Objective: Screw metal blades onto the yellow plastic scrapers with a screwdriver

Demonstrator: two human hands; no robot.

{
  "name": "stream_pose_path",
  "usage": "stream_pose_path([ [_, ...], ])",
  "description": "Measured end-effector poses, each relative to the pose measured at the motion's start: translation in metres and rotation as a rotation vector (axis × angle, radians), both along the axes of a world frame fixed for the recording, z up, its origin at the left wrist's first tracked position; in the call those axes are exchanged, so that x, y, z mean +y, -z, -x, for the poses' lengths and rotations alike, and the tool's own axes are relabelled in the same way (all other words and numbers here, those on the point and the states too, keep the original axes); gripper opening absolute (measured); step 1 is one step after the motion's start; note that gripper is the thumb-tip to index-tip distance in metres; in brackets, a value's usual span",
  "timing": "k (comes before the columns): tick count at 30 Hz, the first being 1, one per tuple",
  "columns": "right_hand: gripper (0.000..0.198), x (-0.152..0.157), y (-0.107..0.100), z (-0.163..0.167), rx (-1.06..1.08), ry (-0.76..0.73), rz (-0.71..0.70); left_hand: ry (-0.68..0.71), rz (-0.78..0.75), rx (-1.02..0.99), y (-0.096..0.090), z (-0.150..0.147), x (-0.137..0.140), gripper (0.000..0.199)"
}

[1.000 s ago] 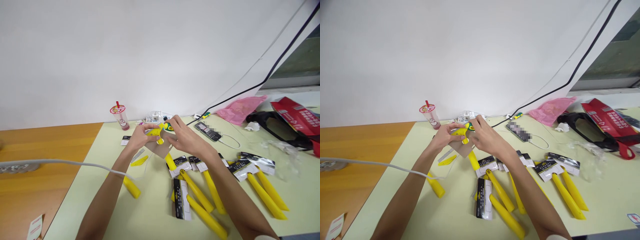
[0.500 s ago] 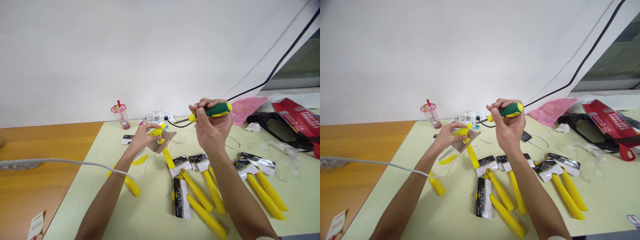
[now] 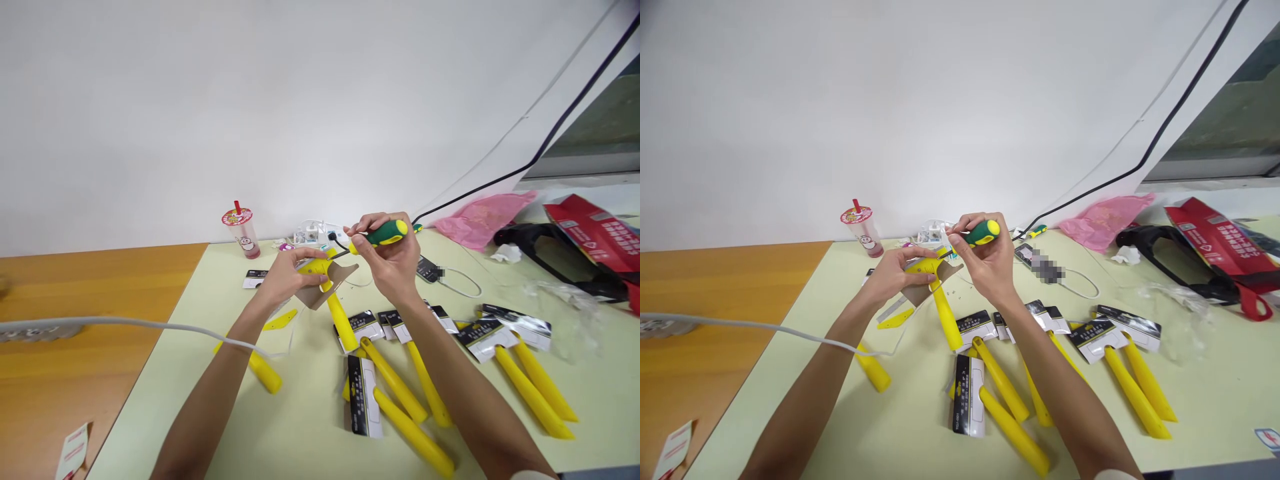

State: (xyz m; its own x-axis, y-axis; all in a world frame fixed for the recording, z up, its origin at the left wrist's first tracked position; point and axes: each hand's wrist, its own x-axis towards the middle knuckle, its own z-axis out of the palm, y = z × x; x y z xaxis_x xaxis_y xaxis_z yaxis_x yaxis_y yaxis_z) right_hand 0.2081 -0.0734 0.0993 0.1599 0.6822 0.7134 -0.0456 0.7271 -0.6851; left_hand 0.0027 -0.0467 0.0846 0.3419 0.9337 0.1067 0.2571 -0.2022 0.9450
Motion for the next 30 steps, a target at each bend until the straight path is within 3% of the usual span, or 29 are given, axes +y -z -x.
stream_pose_path([
  [7,0.037,0.002,0.005,0.0,-0.034,0.011,0.018,0.007,0.003,0.013,-0.004,0.0,-0.005,0.043],
  [11,0.034,0.002,0.006,0.002,-0.043,-0.014,-0.053,0.002,-0.017,0.02,-0.007,0.0,-0.007,0.04],
  [14,0.047,0.004,0.01,0.001,-0.075,0.013,-0.128,0.0,-0.027,0.035,-0.006,-0.001,-0.007,0.038],
  [17,0.059,0.005,0.015,-0.003,-0.175,0.023,-0.2,0.02,-0.012,0.03,-0.004,-0.002,-0.006,0.036],
  [24,0.056,-0.007,0.007,-0.018,-0.521,-0.059,-0.177,-0.03,-0.021,0.048,0.004,-0.004,-0.002,0.034],
  [27,0.046,-0.007,0.004,-0.02,-0.514,0.01,-0.217,-0.039,-0.046,0.011,0.005,-0.002,-0.001,0.033],
  [30,0.045,-0.003,0.004,-0.02,-0.556,0.193,-0.373,-0.03,-0.074,0.016,0.005,-0.001,-0.001,0.031],
])
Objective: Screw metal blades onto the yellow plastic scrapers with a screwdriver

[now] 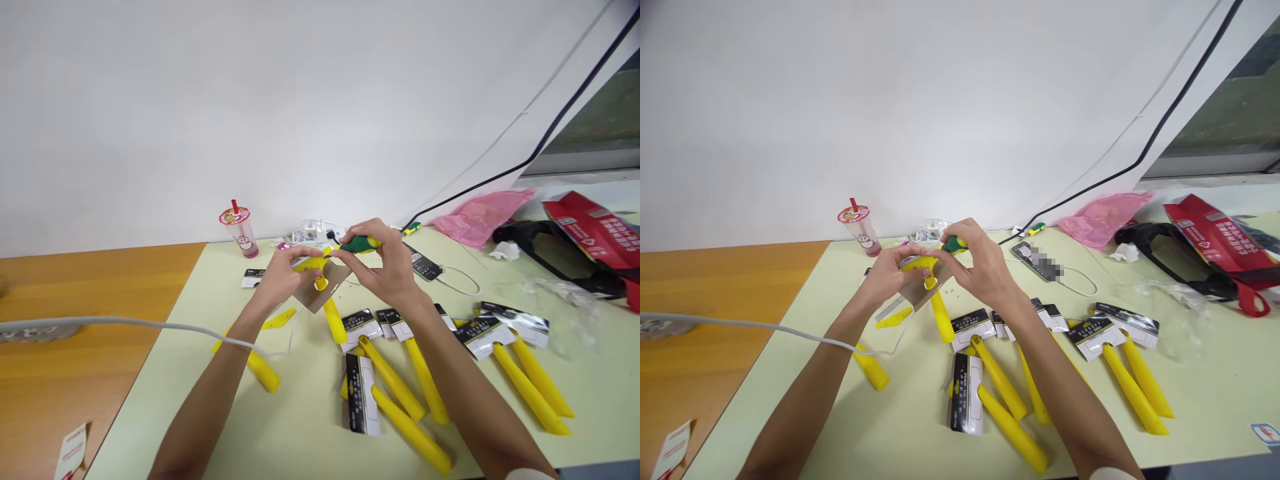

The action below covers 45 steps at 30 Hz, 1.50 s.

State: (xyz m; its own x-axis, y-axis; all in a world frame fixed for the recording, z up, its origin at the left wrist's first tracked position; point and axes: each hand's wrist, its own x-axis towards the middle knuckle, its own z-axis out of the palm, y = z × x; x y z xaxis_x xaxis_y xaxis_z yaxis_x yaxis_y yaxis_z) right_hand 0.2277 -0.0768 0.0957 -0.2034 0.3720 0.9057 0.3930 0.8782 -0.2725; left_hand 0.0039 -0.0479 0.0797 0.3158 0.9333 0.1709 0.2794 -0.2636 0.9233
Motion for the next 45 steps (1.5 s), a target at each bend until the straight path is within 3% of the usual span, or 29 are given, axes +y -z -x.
stream_pose_path([
  [2,0.045,0.001,-0.001,0.0,-0.05,0.069,-0.061,0.008,-0.011,0.003,0.001,0.0,0.0,0.03],
  [8,0.051,-0.006,-0.008,-0.002,-0.118,-0.056,0.139,-0.052,-0.022,-0.049,0.004,0.001,0.003,0.038],
  [13,0.039,-0.003,-0.006,0.0,-0.105,0.096,-0.068,-0.069,-0.037,-0.073,-0.005,0.002,-0.001,0.037],
  [16,0.036,-0.003,-0.006,0.001,-0.11,0.12,-0.045,-0.092,-0.006,-0.067,-0.007,0.001,-0.002,0.036],
  [27,0.035,-0.021,-0.02,0.002,-0.21,-0.127,0.179,-0.122,0.071,-0.087,-0.002,0.008,0.004,0.041],
  [32,0.039,-0.025,-0.024,0.0,-0.261,-0.149,0.239,-0.147,0.036,-0.067,-0.003,0.006,0.002,0.039],
  [34,0.04,-0.021,-0.02,-0.002,-0.276,-0.099,0.195,-0.171,0.013,-0.062,-0.004,0.006,0.001,0.038],
  [39,0.037,-0.009,-0.006,0.0,-0.198,0.135,-0.103,-0.209,-0.073,-0.073,-0.006,0.003,-0.004,0.033],
  [42,0.037,-0.009,-0.007,0.003,-0.178,0.165,-0.076,-0.232,-0.11,-0.056,-0.006,0.002,-0.006,0.03],
  [45,0.04,-0.012,-0.011,0.005,-0.191,0.015,0.037,-0.259,-0.117,-0.038,-0.007,0.002,-0.007,0.03],
])
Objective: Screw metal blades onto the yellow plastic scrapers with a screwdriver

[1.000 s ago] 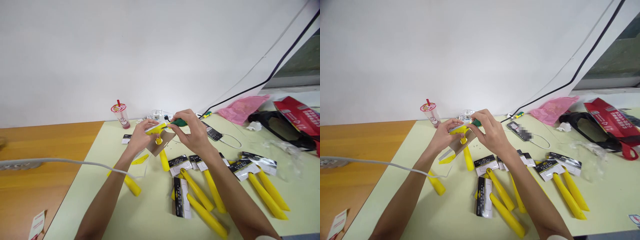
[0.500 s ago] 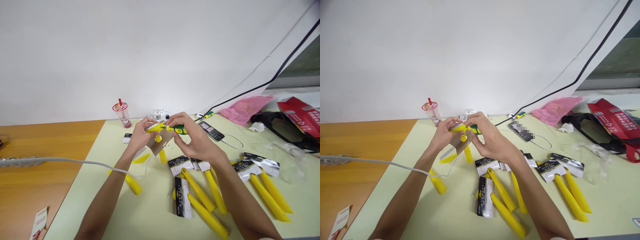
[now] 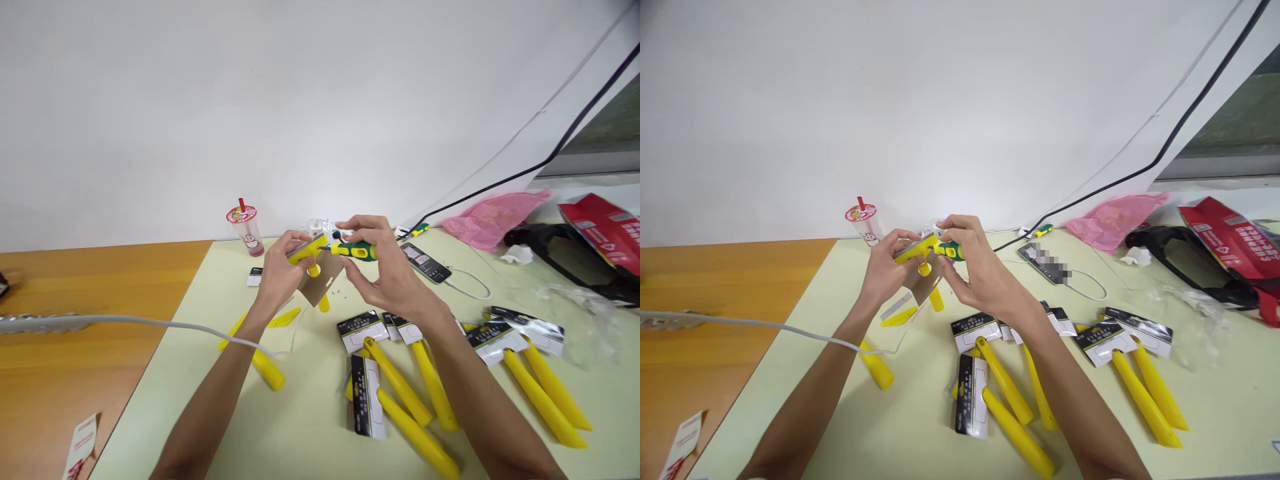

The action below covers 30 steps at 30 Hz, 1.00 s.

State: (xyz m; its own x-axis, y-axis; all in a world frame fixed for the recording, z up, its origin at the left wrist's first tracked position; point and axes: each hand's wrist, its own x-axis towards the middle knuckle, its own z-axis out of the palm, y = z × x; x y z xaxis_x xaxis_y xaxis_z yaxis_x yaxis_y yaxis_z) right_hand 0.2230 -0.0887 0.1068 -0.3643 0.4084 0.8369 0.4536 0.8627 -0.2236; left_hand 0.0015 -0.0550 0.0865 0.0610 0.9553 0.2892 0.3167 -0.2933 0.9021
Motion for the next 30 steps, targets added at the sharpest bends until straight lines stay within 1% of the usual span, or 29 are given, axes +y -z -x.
stream_pose_path([
  [1,0.041,0.0,0.0,0.0,0.0,-0.026,0.0,0.0,0.0,-0.009,0.0,0.0,0.0,0.03],
  [2,0.041,0.0,0.001,0.0,0.001,-0.021,-0.028,0.004,-0.001,-0.021,-0.001,0.0,0.0,0.03],
  [5,0.042,0.002,0.004,0.0,0.022,0.12,-0.19,0.02,-0.009,-0.051,-0.001,-0.001,-0.001,0.03],
  [6,0.043,0.003,0.004,0.0,0.03,0.155,-0.212,0.019,-0.015,-0.051,-0.002,-0.001,-0.001,0.03],
  [7,0.043,0.002,0.003,0.0,0.035,0.162,-0.199,0.013,-0.021,-0.045,-0.002,-0.001,-0.001,0.03],
  [8,0.044,0.002,0.002,0.0,0.033,0.144,-0.154,0.004,-0.026,-0.039,-0.002,0.0,-0.001,0.031],
  [10,0.045,-0.001,-0.001,0.001,0.011,0.058,-0.034,-0.008,-0.029,-0.037,-0.002,0.001,0.0,0.032],
  [11,0.044,-0.001,-0.002,0.001,0.0,0.015,0.004,-0.008,-0.031,-0.04,-0.003,0.002,0.001,0.032],
  [12,0.043,-0.002,-0.002,0.001,0.0,-0.014,0.005,-0.006,-0.034,-0.046,-0.003,0.003,0.002,0.032],
  [14,0.036,0.0,0.001,0.003,0.02,-0.002,-0.076,0.001,-0.054,-0.056,-0.003,0.004,0.003,0.032],
  [16,0.03,0.003,0.005,0.005,0.061,0.089,-0.189,0.012,-0.074,-0.058,-0.003,0.004,0.003,0.03],
  [17,0.03,0.004,0.007,0.006,0.084,0.132,-0.216,0.016,-0.081,-0.055,-0.002,0.004,0.003,0.03],
  [18,0.032,0.005,0.008,0.007,0.104,0.154,-0.212,0.016,-0.087,-0.048,-0.002,0.003,0.003,0.029],
  [19,0.035,0.005,0.008,0.008,0.113,0.147,-0.178,0.012,-0.092,-0.039,-0.002,0.003,0.003,0.028],
  [21,0.04,0.004,0.008,0.01,0.102,0.069,-0.061,-0.001,-0.092,-0.031,-0.002,0.003,0.004,0.028],
  [22,0.042,0.003,0.007,0.01,0.088,0.019,-0.02,-0.005,-0.087,-0.034,-0.003,0.003,0.004,0.028],
  [23,0.043,0.003,0.007,0.011,0.077,-0.018,-0.01,-0.007,-0.082,-0.039,-0.003,0.004,0.005,0.028],
  [25,0.039,0.003,0.009,0.012,0.076,-0.019,-0.08,-0.003,-0.076,-0.043,-0.004,0.004,0.005,0.029],
  [27,0.035,0.005,0.011,0.012,0.097,0.057,-0.194,0.01,-0.084,-0.041,-0.003,0.004,0.004,0.028],
  [28,0.035,0.006,0.011,0.012,0.113,0.093,-0.218,0.018,-0.087,-0.04,-0.003,0.003,0.004,0.028],
  [29,0.037,0.006,0.011,0.011,0.124,0.109,-0.202,0.024,-0.092,-0.039,-0.002,0.003,0.005,0.027],
  [30,0.038,0.006,0.01,0.01,0.125,0.096,-0.155,0.025,-0.098,-0.035,-0.002,0.003,0.005,0.026],
])
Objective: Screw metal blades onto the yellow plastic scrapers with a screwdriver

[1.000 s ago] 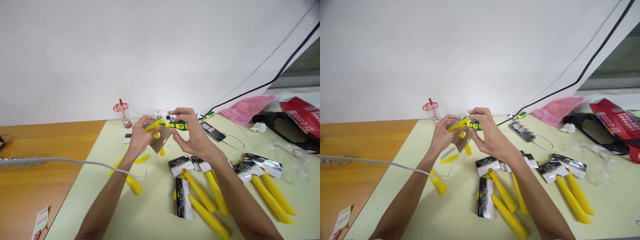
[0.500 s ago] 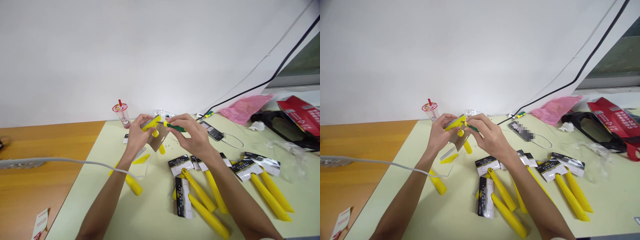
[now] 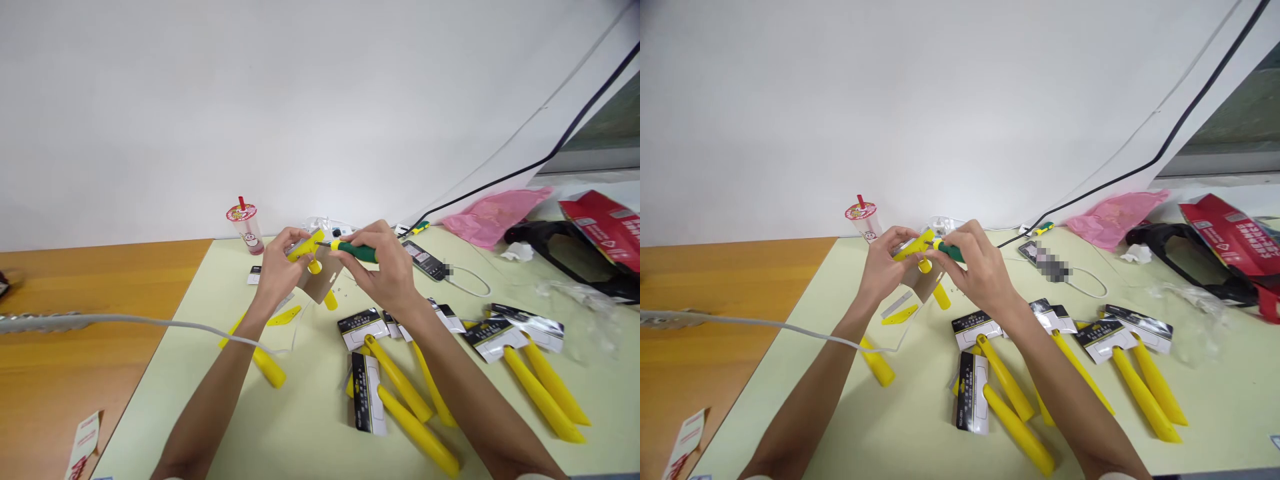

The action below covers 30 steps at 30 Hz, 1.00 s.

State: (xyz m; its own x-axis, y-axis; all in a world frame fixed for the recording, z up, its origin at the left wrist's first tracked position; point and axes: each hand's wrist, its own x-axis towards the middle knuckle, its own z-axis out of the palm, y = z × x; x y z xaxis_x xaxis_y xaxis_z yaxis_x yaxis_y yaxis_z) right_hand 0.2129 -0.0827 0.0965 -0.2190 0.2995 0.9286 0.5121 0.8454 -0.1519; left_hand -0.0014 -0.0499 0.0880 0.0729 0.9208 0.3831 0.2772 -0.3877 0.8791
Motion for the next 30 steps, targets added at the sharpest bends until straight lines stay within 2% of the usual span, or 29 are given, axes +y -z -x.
stream_pose_path([
  [3,0.041,-0.0017,-0.0031,-0.0028,-0.05,-0.129,0.16,-0.011,-0.013,0.012,0.0013,0.0008,0.0012,0.024],
  [5,0.038,-0.0019,-0.0026,-0.0035,-0.084,-0.137,0.121,-0.01,-0.012,0.007,0.0015,0.0014,0.0012,0.024],
  [9,0.028,0.0003,0.0019,-0.0018,-0.068,0.069,-0.081,0.02,-0.014,0.007,0.003,0.0006,0.0003,0.022],
  [11,0.032,-0.0002,0.0012,-0.0011,-0.066,0.063,-0.041,0.032,-0.015,0.009,0.005,0.0004,0.0014,0.021],
  [15,0.041,-0.0019,-0.0016,-0.0006,-0.118,-0.125,0.129,0.019,-0.021,-0.005,0.0065,0.0027,0.0045,0.022],
  [17,0.041,0.0001,0.0009,0.0,-0.103,-0.138,0.081,0.009,-0.026,-0.013,0.0047,0.0033,0.0039,0.024],
  [21,0.039,0.005,0.0059,0.0007,-0.026,-0.001,-0.078,0.014,0.004,-0.017,-0.0004,0.0005,-0.0007,0.031],
  [23,0.04,0.0047,0.0041,-0.0005,0.009,0.002,-0.023,0.016,0.007,-0.013,-0.0013,-0.0009,-0.002,0.032],
  [26,0.042,0.003,0.0001,-0.0038,-0.026,-0.105,0.13,-0.002,-0.009,-0.01,-0.0009,-0.0007,-0.0015,0.032],
  [28,0.041,0.0038,0.0009,-0.0053,-0.075,-0.142,0.124,-0.01,-0.014,-0.016,-0.0004,0.0,-0.0009,0.032],
  [30,0.038,0.0059,0.004,-0.0056,-0.088,-0.085,0.03,-0.006,-0.017,-0.025,0.0001,0.0003,-0.0009,0.032],
])
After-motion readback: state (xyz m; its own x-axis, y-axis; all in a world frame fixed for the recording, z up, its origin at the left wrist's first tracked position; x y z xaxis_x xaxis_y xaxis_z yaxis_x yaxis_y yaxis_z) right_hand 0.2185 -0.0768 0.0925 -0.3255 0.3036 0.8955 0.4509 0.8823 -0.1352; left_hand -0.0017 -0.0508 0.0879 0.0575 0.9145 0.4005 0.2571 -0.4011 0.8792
